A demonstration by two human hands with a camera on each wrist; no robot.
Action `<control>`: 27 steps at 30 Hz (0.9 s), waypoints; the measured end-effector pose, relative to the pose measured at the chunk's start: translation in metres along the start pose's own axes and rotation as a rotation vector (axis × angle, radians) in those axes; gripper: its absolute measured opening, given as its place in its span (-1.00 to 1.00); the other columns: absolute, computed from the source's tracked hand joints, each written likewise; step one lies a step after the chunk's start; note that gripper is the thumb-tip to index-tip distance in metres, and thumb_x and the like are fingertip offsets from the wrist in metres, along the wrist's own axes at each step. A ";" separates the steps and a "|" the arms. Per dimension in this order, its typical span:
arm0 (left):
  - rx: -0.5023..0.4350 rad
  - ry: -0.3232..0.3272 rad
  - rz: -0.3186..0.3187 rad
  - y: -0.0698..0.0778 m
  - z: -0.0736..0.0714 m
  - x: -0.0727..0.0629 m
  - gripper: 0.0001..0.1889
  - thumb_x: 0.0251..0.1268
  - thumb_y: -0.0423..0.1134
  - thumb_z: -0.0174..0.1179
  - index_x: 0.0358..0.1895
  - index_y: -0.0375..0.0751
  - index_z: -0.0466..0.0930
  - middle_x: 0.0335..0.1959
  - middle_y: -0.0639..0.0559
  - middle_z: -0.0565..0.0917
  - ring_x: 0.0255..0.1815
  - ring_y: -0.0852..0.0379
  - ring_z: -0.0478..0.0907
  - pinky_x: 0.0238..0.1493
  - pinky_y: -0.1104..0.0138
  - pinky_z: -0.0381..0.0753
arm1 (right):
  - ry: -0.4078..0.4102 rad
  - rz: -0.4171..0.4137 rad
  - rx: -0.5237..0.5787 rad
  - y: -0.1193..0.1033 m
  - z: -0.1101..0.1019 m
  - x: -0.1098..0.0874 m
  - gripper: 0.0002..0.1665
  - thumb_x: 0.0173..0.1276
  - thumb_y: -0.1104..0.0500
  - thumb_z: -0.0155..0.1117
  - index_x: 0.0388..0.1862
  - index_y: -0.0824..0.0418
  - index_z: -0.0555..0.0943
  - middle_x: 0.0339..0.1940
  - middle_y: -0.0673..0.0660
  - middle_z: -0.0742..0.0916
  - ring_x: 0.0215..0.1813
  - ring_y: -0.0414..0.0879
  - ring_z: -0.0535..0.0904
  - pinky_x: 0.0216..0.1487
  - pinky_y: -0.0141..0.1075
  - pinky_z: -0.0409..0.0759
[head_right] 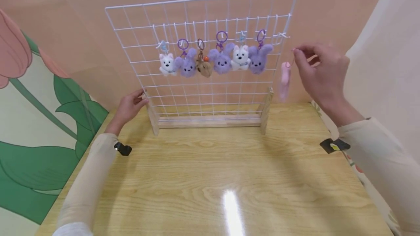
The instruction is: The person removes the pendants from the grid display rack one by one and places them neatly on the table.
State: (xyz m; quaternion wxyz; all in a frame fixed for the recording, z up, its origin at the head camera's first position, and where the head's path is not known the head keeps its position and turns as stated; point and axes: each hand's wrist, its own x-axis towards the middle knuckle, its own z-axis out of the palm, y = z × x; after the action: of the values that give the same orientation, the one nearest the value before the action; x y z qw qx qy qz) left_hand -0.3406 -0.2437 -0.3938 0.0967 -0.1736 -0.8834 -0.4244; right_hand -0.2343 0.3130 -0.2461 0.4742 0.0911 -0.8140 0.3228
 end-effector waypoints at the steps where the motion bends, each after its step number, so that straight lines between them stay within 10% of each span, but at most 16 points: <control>1: 0.002 -0.001 -0.001 0.000 0.000 0.000 -0.46 0.49 -0.34 0.22 0.44 -0.47 0.36 0.36 -0.42 0.48 0.28 -0.35 0.55 0.24 -0.01 0.64 | -0.005 -0.005 -0.006 0.001 -0.001 -0.003 -0.66 0.44 0.05 0.33 -0.21 0.33 0.82 -0.34 -0.38 0.72 -0.36 -0.64 0.51 -0.28 -0.77 0.46; 9: 0.027 -0.016 -0.015 0.000 0.000 0.000 -0.43 0.51 -0.29 0.22 0.46 -0.47 0.33 0.42 -0.38 0.43 0.30 -0.35 0.54 0.26 -0.02 0.64 | -0.037 -0.053 -0.019 0.009 -0.006 -0.029 -0.68 0.46 0.11 0.31 -0.22 0.37 0.81 -0.22 0.19 0.84 -0.33 -0.69 0.49 -0.25 -0.77 0.45; 27: 0.023 -0.036 -0.025 0.003 -0.003 0.000 -0.43 0.51 -0.29 0.22 0.48 -0.43 0.33 0.40 -0.39 0.45 0.30 -0.34 0.55 0.25 -0.02 0.65 | -0.102 -0.069 0.009 0.037 -0.001 -0.095 -0.93 0.28 0.42 0.44 -0.26 0.42 0.79 -0.31 0.37 0.80 -0.25 -0.74 0.47 -0.19 -0.80 0.43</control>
State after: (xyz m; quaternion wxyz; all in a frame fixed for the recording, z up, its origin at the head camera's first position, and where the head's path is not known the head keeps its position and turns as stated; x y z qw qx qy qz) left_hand -0.3392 -0.2438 -0.3897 0.0775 -0.1692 -0.8919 -0.4122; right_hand -0.1991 0.3273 -0.3410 0.4424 0.1374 -0.8322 0.3048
